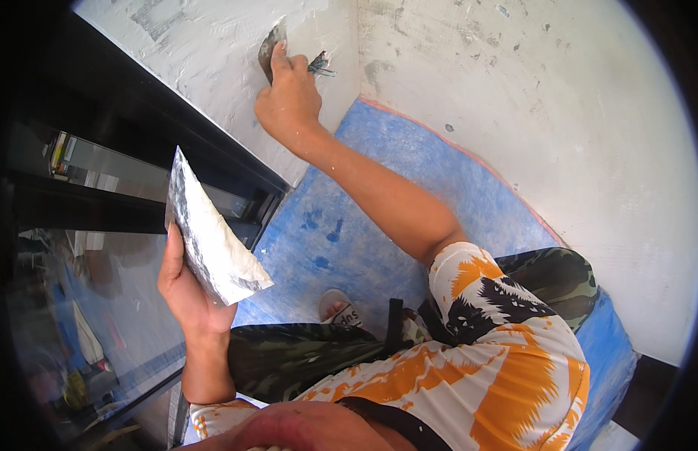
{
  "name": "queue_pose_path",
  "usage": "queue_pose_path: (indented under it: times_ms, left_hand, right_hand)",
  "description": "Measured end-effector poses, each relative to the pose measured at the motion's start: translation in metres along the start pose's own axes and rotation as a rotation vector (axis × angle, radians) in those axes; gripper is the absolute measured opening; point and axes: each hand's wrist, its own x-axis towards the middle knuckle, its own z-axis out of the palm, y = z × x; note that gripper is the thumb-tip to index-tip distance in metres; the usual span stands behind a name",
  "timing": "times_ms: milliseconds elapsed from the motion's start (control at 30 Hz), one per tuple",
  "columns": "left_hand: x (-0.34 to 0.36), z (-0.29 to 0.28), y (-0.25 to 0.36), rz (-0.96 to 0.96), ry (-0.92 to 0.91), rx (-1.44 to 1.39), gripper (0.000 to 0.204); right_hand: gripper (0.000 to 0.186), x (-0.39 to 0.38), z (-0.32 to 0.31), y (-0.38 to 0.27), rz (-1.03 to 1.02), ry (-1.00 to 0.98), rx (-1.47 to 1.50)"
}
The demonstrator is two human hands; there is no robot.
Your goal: The person scoops white wall compound from a hawk onto a putty knife and applies it to a wall near a window frame. The person repeatedly smooths the compound into a small area around an electrical outlet, scraping excess material back onto the hawk.
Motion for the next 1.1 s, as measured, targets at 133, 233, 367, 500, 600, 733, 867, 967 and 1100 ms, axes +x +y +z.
queue_pose_path:
  times_ms: [133,233,367,500,600,733,867,967,1100]
  left_hand:
    - [0.003,-0.004,-0.004,-0.024,0.014,0.017,0.035]
    - [0.007,-0.007,-0.009,-0.049,0.062,-0.03,0.035]
    - [0.014,-0.013,-0.005,-0.091,0.124,0.087,0.036]
    - [0.011,-0.016,0.011,-0.098,0.102,-0.307,0.034]
    - [0.005,-0.017,0.018,-0.001,-0.189,-0.12,0.032]
    - [-0.003,-0.012,0.014,0.094,-0.005,0.129,0.027]
    - [-0.008,-0.002,0.011,0.175,0.189,0.174,0.027]
    - [-0.006,0.005,0.009,0.202,0.257,0.169,0.027]
    - [0.002,0.013,0.006,0.223,0.3,0.142,0.026]
  right_hand:
    - [0.052,-0.048,-0.072,-0.016,0.148,-0.273,0.385]
    - [0.046,-0.086,-0.107,-0.012,-0.28,-0.245,0.601]
    - [0.04,-0.106,-0.11,-0.003,-0.947,-0.36,0.433]
    - [0.043,-0.079,-0.102,0.031,-0.563,-0.256,0.094]
    - [0.045,-0.011,-0.079,0.083,0.111,-0.047,0.299]
    - [0.05,0.103,-0.03,0.145,0.091,0.269,0.12]
    - [0.053,0.123,-0.009,0.142,0.136,0.209,0.097]
    - [0.057,0.075,0.001,0.093,0.085,0.136,0.007]
    - [0.06,-0.002,0.002,0.025,-0.054,0.062,0.008]
